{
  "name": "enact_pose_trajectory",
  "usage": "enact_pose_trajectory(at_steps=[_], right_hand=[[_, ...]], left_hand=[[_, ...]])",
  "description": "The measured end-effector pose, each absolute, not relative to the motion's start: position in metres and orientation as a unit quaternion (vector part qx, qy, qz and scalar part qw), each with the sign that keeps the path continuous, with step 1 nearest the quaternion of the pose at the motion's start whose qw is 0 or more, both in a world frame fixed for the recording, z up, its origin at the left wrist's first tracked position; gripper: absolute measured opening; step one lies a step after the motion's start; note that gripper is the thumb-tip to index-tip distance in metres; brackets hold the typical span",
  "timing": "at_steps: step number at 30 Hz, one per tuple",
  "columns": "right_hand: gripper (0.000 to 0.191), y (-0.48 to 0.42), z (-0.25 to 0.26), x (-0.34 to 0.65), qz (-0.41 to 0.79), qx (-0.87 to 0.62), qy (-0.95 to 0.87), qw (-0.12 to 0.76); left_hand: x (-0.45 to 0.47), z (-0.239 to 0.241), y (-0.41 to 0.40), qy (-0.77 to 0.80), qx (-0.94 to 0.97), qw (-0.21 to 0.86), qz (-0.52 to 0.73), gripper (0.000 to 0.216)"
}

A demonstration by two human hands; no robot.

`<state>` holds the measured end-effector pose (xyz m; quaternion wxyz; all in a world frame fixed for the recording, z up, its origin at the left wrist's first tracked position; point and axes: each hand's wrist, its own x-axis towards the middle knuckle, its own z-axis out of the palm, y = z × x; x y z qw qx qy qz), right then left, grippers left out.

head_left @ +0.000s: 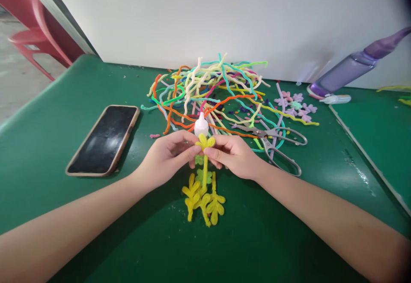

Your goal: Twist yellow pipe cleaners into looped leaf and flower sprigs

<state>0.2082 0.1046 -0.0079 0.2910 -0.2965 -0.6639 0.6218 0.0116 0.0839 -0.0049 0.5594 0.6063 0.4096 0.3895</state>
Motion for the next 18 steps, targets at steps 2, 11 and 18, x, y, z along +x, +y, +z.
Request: enact_pose_trajectory(at_steps=[2,11,18], right_hand=[[0.023,0.1048,-0.0074,0.2082,0.613,-0.304,-0.671,0.284],[0.022,0.1040,-0.0067,0.2096,0.606,-0.296,-0.685,0.277],[0.012,0.1042,-0.0051,0.2090,0.622,-0.271,-0.692,0.246]], left_hand=[[0.0113,-0.0047,0.0839,0.392,0.611,0.567,0.390,0.010],[0.0037,0.0009,0.0843,0.335,0.706,0.568,0.259,0.030],[0.0053,0.0041,0.0831,0.380,0.714,0.534,0.246,0.033]])
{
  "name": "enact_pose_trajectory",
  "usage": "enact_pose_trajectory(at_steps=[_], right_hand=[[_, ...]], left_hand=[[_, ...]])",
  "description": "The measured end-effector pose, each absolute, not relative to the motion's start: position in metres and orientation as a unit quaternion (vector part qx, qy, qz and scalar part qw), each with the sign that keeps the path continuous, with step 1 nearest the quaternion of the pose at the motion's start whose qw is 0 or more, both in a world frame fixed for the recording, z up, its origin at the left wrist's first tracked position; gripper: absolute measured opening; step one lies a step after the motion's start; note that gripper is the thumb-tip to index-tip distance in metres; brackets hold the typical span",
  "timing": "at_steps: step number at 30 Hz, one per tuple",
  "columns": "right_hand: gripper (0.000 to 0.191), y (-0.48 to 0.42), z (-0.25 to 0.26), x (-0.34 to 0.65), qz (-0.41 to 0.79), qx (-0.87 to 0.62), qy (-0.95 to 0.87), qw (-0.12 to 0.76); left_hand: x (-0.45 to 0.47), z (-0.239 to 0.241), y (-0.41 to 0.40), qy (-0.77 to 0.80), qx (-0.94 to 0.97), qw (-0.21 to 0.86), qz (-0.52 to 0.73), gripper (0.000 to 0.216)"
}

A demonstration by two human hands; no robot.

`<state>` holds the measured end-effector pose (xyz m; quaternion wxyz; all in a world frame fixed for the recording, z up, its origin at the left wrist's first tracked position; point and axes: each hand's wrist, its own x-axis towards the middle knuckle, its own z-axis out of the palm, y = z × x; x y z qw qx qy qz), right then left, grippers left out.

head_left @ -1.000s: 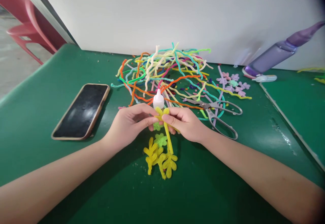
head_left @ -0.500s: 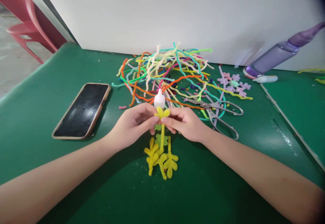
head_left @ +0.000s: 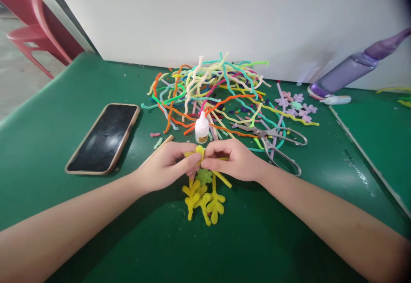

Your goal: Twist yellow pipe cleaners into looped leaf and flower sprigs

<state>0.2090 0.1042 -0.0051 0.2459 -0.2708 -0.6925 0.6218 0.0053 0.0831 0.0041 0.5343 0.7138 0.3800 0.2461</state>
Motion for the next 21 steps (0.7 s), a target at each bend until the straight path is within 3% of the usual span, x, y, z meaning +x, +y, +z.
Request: enact_pose_trajectory(at_steps=[7,11,15,21], right_hand=[[0.016,0.1038,-0.0050,0.2081,0.659,-0.303,-0.627,0.283],[0.016,0.1054,-0.0068,0.2095,0.694,-0.284,-0.594,0.291],[0.012,0.1069,-0.0102,0.2116,0.720,-0.259,-0.572,0.293],[0.014,0.1078,-0.0110,0.2132,0.737,-0.239,-0.564,0.285]], left_hand=[[0.0045,0.0029,0.0794,0.415,0.753,0.409,0.305,0.037],[0.0010,-0.0014,0.0784,0.321,0.757,0.404,0.401,0.012],[0.0016,-0.0042,0.0797,0.303,0.778,0.281,0.473,0.052],[0.0031,-0.0054,0.0795,0.279,0.859,0.082,0.422,0.038]])
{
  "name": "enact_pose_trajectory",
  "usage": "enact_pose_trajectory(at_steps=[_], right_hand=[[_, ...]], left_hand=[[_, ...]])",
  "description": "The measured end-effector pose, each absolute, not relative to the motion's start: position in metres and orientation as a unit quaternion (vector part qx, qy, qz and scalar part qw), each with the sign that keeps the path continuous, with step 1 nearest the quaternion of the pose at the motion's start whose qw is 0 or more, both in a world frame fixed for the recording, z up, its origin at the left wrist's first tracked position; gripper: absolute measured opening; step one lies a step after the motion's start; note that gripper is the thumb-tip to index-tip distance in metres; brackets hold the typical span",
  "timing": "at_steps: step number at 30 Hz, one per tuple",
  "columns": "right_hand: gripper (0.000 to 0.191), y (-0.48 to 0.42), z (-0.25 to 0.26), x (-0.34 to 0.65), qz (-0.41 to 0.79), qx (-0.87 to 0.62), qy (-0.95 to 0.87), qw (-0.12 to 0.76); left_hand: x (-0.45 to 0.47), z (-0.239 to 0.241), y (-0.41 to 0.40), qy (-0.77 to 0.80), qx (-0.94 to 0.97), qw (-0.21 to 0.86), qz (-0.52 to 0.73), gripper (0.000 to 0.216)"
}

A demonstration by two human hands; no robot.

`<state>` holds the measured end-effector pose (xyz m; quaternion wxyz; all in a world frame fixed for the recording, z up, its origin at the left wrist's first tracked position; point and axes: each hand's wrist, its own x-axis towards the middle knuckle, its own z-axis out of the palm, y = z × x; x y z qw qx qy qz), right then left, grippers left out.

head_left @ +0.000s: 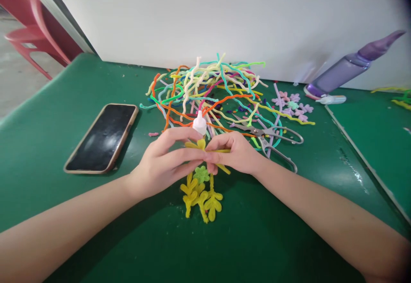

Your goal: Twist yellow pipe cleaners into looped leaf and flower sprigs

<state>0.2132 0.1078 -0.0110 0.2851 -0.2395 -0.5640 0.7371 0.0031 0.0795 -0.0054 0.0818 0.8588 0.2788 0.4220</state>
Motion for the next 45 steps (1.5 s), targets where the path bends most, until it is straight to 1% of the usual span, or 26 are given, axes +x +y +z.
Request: enact_pose_trajectory(at_steps=[4,8,11,13,15,20,23,29,34,38,45], right_hand=[[0.012,0.107,-0.006,0.215,0.731,-0.242,-0.576,0.274],[0.010,0.106,-0.005,0.216,0.725,-0.249,-0.587,0.258],[0.010,0.106,-0.006,0.216,0.744,-0.243,-0.575,0.238],[0.011,0.106,-0.007,0.216,0.754,-0.233,-0.573,0.221],[0.011,0.106,-0.007,0.216,0.745,-0.233,-0.589,0.207],[0.012,0.106,-0.008,0.218,0.707,-0.239,-0.643,0.170],[0.010,0.108,-0.007,0.219,0.702,-0.217,-0.659,0.157],[0.013,0.111,0.000,0.219,0.727,-0.166,-0.647,0.155],[0.013,0.110,-0.002,0.219,0.734,-0.176,-0.639,0.149],[0.015,0.110,-0.004,0.219,0.735,-0.187,-0.635,0.150],[0.012,0.108,-0.003,0.219,0.727,-0.221,-0.629,0.165]], left_hand=[[0.002,-0.006,0.081,0.249,0.872,0.042,0.419,0.037],[0.002,-0.003,0.083,0.218,0.872,-0.016,0.438,0.024],[0.000,-0.001,0.085,0.213,0.868,-0.021,0.447,0.019],[-0.002,0.000,0.085,0.206,0.869,-0.028,0.448,0.020],[-0.004,0.002,0.085,0.201,0.877,-0.057,0.434,0.022],[-0.006,0.010,0.081,0.142,0.905,-0.157,0.369,0.013],[-0.006,0.013,0.080,0.107,0.910,-0.193,0.352,0.016],[-0.005,0.014,0.079,0.129,0.903,-0.209,0.351,0.017],[-0.004,0.016,0.076,0.104,0.914,-0.211,0.332,0.021],[-0.003,0.016,0.076,0.102,0.915,-0.204,0.332,0.019],[-0.004,0.008,0.080,0.122,0.914,-0.172,0.347,0.009]])
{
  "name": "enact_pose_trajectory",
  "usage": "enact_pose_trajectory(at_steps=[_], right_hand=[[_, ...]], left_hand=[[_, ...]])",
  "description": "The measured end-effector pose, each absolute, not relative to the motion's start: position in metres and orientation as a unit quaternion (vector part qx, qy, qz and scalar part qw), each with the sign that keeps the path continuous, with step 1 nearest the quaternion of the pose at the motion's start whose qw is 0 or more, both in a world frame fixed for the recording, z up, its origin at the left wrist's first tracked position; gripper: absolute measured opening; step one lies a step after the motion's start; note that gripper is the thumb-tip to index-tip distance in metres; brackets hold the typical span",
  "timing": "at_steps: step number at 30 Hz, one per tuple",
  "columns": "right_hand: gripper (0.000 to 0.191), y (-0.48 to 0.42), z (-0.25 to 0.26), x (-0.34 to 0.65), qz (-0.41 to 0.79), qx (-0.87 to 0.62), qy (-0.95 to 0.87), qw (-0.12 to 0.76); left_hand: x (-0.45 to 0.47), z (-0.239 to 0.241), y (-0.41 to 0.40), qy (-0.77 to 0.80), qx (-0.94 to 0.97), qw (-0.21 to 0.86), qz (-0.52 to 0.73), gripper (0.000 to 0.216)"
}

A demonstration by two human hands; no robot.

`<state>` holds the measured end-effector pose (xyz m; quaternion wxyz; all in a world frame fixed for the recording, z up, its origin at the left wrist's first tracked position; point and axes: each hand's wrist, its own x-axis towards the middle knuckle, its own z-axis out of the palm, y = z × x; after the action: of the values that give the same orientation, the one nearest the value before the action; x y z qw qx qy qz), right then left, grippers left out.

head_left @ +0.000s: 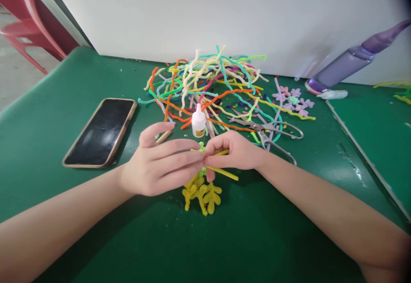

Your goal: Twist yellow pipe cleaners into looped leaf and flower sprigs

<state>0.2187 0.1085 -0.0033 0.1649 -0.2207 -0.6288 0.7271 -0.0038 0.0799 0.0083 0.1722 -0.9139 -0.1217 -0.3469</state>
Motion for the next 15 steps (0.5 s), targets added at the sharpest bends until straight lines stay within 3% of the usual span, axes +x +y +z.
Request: enact_pose_trajectory(at_steps=[4,15], right_hand=[[0.011,0.1090,-0.0034,0.2191,0.729,-0.212,-0.627,0.174],[0.014,0.1066,-0.0108,0.2136,0.702,-0.246,-0.617,0.255]], left_hand=[[-0.0061,0.0030,0.0823,-0.168,-0.918,0.104,-0.343,0.014],[-0.0015,-0.0015,0.0874,-0.332,-0.849,-0.217,-0.350,0.007]])
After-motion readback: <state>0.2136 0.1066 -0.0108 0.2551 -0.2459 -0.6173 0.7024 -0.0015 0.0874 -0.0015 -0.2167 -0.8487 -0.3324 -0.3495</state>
